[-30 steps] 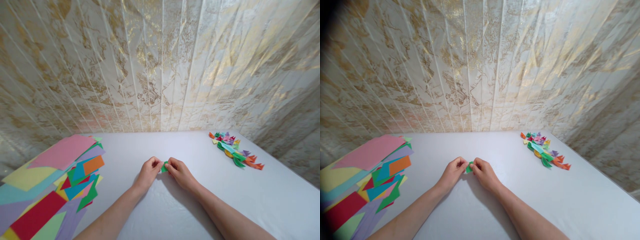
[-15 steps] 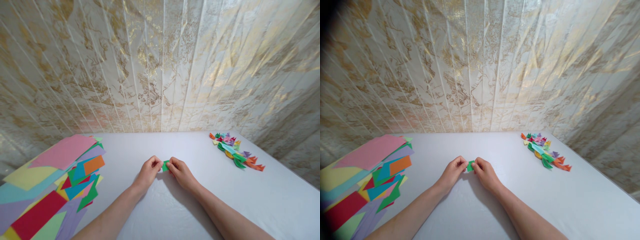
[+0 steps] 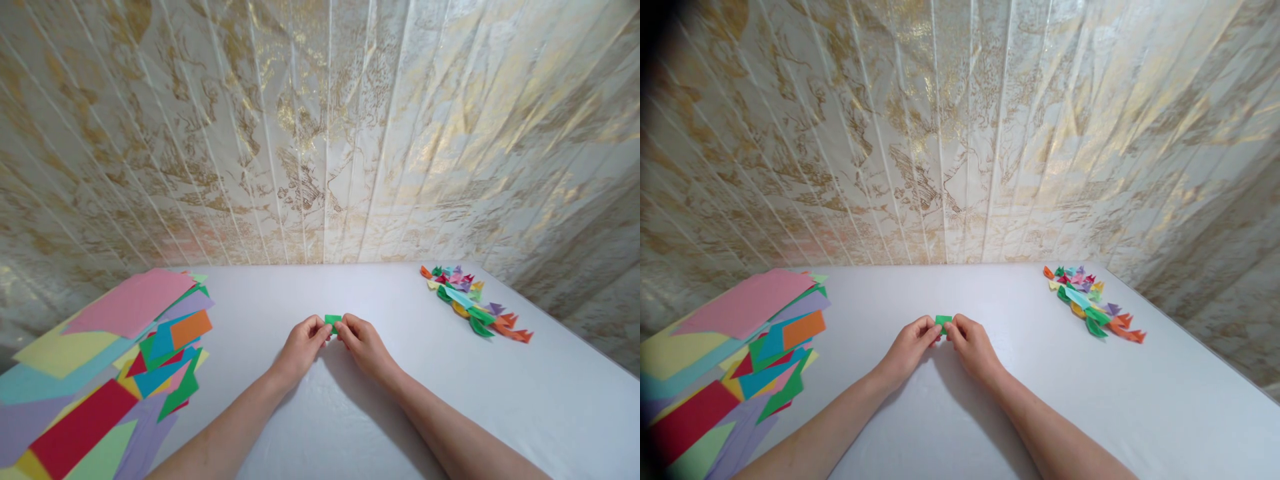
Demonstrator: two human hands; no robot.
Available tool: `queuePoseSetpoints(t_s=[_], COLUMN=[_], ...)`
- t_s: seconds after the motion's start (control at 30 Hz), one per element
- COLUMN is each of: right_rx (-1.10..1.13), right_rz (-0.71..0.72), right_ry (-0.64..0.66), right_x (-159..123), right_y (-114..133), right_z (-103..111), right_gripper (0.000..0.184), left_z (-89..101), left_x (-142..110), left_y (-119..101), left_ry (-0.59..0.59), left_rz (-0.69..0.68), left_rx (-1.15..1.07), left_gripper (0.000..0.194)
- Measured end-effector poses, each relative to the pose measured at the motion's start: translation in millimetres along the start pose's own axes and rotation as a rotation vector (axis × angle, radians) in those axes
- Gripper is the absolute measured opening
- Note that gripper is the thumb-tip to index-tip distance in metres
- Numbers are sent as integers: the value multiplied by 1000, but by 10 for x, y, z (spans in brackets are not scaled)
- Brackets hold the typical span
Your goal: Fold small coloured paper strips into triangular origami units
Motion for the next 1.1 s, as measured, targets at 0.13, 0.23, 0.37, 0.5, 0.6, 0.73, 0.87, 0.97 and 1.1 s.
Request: queuePoseSetpoints(t_s=[0.13, 0.23, 0.37, 0.5, 0.6, 0.73, 0.87, 0.97, 1.1], right_rx=[41, 132, 251, 255, 245, 239, 227, 224, 209], right_rz=[2, -32, -51, -55, -56, -54, -53, -46, -36], right_ry=[37, 81, 122, 150, 173, 206, 230, 220, 204], right_x=[-3, 6, 20, 16, 4, -7, -13, -19, -24], right_y=[1, -7, -24, -35, -25, 1, 12, 10, 3], right_z=[-10, -6, -8, -32, -50, -58, -59, -59, -73], right_gripper=[36, 32, 32, 31, 29, 27, 26, 26, 26], left_z=[33, 45, 39, 46, 54, 44, 36, 31, 25], left_x=[8, 7, 8, 25, 34, 29, 23, 23, 16], left_y=[-15, -33, -14, 32, 45, 26, 8, -2, -10], left_ry=[5, 29, 55, 47, 31, -9, -33, 12, 32], left_rz=[-44, -80, -90, -89, -77, -77, -87, -88, -75], left_rx=[-13, 7, 47, -22, -42, -13, 7, 15, 26], left_gripper=[34, 33, 30, 26, 25, 22, 20, 20, 20])
Point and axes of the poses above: each hand's wrist, its own x-axis towards the middle knuckle, its own z-axis out of the back of the hand, y = z × x, the point moved 2 cm from there along x, towards the middle knuckle, and after that the axes turned 3 degrees about -x, right-handed, at the moved point
